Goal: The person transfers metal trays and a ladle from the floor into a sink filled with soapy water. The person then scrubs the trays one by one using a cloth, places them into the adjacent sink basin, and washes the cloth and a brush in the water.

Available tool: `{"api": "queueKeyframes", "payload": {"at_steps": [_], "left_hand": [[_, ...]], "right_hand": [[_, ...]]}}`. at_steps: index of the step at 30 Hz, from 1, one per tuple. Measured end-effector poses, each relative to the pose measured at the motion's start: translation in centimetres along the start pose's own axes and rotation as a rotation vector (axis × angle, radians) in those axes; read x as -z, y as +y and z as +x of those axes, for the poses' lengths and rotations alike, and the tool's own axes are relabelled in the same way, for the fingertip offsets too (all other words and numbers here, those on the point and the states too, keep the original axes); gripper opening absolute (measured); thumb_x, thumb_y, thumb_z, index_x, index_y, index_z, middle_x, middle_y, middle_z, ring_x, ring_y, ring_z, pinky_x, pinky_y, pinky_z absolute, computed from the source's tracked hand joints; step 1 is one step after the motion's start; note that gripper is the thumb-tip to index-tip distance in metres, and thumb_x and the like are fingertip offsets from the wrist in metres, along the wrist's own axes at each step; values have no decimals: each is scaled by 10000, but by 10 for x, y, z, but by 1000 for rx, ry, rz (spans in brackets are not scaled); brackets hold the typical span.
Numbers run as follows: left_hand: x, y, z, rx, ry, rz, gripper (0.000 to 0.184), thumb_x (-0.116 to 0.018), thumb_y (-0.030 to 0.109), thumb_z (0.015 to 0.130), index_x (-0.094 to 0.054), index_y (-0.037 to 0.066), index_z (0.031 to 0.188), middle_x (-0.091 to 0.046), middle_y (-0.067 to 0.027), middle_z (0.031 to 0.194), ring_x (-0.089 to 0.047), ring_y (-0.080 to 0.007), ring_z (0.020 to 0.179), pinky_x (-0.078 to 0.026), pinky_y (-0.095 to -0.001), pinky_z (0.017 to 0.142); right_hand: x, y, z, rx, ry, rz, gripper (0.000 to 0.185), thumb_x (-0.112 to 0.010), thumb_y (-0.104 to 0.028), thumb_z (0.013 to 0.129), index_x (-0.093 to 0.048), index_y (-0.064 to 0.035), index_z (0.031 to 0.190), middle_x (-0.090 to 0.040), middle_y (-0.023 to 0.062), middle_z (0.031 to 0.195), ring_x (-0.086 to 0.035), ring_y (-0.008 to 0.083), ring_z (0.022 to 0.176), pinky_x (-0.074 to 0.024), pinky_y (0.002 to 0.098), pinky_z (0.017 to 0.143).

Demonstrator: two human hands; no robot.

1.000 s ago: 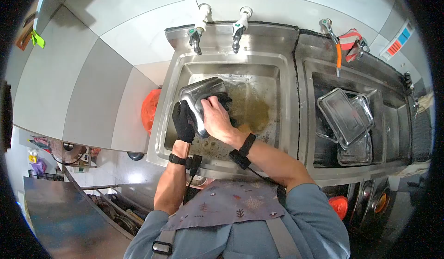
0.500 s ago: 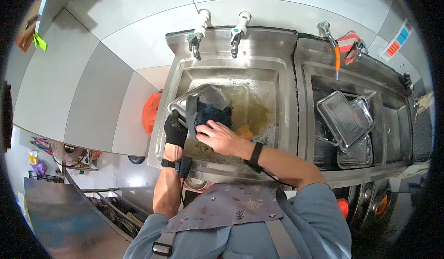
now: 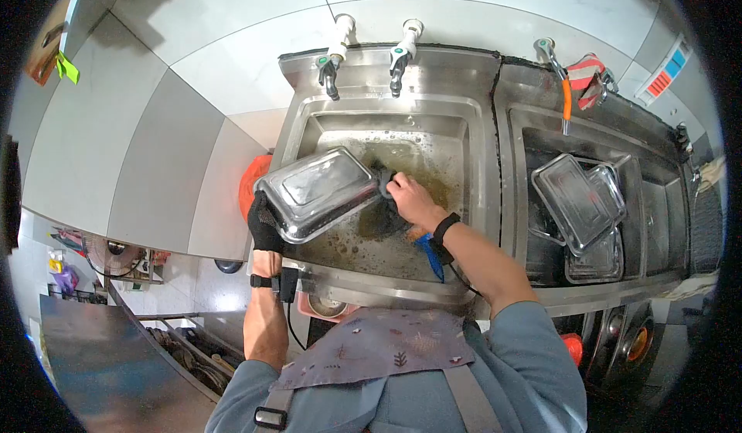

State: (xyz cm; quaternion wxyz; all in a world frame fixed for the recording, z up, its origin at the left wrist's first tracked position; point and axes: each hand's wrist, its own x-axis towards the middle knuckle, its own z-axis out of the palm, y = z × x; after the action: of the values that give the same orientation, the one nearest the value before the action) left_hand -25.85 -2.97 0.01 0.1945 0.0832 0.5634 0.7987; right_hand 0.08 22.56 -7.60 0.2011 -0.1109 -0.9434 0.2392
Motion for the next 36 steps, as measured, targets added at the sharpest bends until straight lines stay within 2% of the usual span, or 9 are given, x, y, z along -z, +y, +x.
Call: {"api": "queueKeyframes", "payload": {"at_steps": [3,5,11,14,19,21,25,33,36], "left_hand": [[9,4,-4,15,-19,16,333,-555,301,1036,-666,18,1172,-667,-33,1018,-595,-141,897,-474,-281,826],[16,5,-9,43,-45,35,330,-558,295,1035,-663,15,1174,-670,-40,1015,-601,-147,891,-480,-286,820],[8,3,-15,107,-183,98,322,-566,278,1029,-651,7,1181,-678,-61,1005,-622,-164,872,-499,-301,804],[-17,2,-19,195,-372,74,325,-566,263,1024,-637,-2,1200,-683,-81,1005,-639,-181,872,-513,-316,796],[-54,10,-29,359,-747,68,336,-567,238,1017,-613,-17,1232,-691,-114,1006,-666,-208,872,-537,-342,784],[-74,7,-32,434,-908,79,342,-567,228,1014,-603,-23,1245,-694,-127,1006,-677,-219,872,-547,-352,780],[-118,-10,-39,534,-1159,190,357,-568,208,1008,-584,-35,1270,-701,-154,1007,-699,-241,871,-566,-373,770],[-108,-47,-5,395,-1130,907,234,-630,235,917,-680,19,991,-691,-107,800,-687,-216,697,-539,-358,624],[-81,-89,28,-49,-1153,1308,346,-627,349,851,-705,24,937,-707,-175,913,-679,-341,852,-532,-441,788]], "right_hand": [[6,-3,4,-191,-91,-98,273,-592,30,869,-554,19,1139,-491,205,1136,-548,415,1077,-501,479,899],[29,-32,10,-142,231,-44,507,-665,4,828,-527,3,1316,-497,208,1271,-571,413,1098,-500,468,909],[56,-46,12,255,434,-253,465,-657,-65,872,-521,9,1311,-564,178,1146,-641,339,921,-572,409,755],[72,-29,-20,4,240,-202,415,-645,-69,872,-533,4,1265,-591,165,1137,-647,313,962,-568,419,779],[143,-28,-62,-9,548,-343,330,-608,-75,896,-538,-13,1212,-615,156,1068,-661,313,888,-568,408,727],[181,-35,-88,-281,340,-132,382,-608,-41,866,-548,-23,1243,-640,161,1070,-672,325,856,-576,408,736],[218,-14,-151,-325,676,-567,510,-622,6,774,-568,-6,1281,-643,192,1183,-681,354,925,-580,425,793],[279,56,-306,-1048,754,-960,358,-445,-98,999,-481,-23,1347,-619,234,1156,-676,429,920,-563,516,770],[287,56,-318,-1311,646,-915,356,-450,-83,986,-454,-10,1335,-600,252,1186,-658,456,960,-561,505,813]]}}
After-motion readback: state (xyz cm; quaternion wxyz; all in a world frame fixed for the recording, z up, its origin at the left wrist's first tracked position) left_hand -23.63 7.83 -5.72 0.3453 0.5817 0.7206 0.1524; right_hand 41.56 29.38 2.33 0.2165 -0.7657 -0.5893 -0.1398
